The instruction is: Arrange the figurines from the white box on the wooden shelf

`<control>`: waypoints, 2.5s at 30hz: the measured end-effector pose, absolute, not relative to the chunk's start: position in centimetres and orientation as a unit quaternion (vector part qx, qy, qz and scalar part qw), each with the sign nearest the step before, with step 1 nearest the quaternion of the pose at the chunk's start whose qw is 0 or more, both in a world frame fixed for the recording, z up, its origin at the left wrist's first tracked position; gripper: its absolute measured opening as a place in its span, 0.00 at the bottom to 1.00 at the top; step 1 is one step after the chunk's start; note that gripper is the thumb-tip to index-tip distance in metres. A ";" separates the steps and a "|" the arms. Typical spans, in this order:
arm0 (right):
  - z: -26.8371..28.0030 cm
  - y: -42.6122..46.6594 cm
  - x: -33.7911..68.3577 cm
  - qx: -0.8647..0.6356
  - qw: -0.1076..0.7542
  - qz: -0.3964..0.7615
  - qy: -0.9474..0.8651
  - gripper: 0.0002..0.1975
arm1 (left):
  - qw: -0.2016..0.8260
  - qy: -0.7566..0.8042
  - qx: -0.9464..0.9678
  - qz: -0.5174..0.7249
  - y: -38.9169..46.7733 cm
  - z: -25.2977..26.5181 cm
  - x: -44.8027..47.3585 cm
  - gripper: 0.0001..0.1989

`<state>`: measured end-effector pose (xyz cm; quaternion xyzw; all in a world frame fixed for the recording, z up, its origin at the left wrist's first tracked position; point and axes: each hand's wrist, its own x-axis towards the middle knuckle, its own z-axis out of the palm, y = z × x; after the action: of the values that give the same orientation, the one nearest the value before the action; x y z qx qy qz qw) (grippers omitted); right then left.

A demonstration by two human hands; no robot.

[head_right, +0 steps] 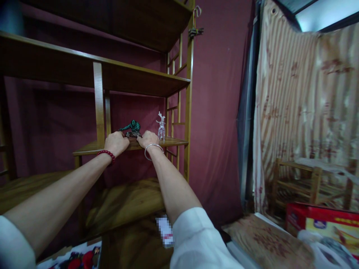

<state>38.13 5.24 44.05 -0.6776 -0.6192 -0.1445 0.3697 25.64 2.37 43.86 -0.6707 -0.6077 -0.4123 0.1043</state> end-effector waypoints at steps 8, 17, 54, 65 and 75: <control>44.1 5.2 38.1 -0.680 0.370 -0.147 -0.615 0.15 | 0.130 -0.591 -0.684 -0.407 2.2 43.5 25.4 0.15; 43.9 5.6 38.3 -0.675 0.370 -0.158 -0.619 0.13 | 0.137 -0.598 -0.683 -0.395 2.4 43.5 25.4 0.15; 43.3 3.8 44.0 -0.694 0.519 -0.145 -0.478 0.07 | 0.263 -0.454 -0.731 -0.437 0.5 40.6 25.1 0.13; 44.0 5.4 45.4 -0.736 0.463 -0.127 -0.477 0.23 | 0.303 -0.393 -0.754 -0.429 0.8 40.1 25.7 0.11; 45.3 6.6 45.1 -0.758 0.426 -0.114 -0.481 0.26 | 0.340 -0.382 -0.746 -0.427 1.0 39.8 25.7 0.10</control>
<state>45.08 6.59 45.29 -0.7576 -0.4810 -0.1140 0.4262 25.70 1.03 39.80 -0.7459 -0.3821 -0.4267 0.3399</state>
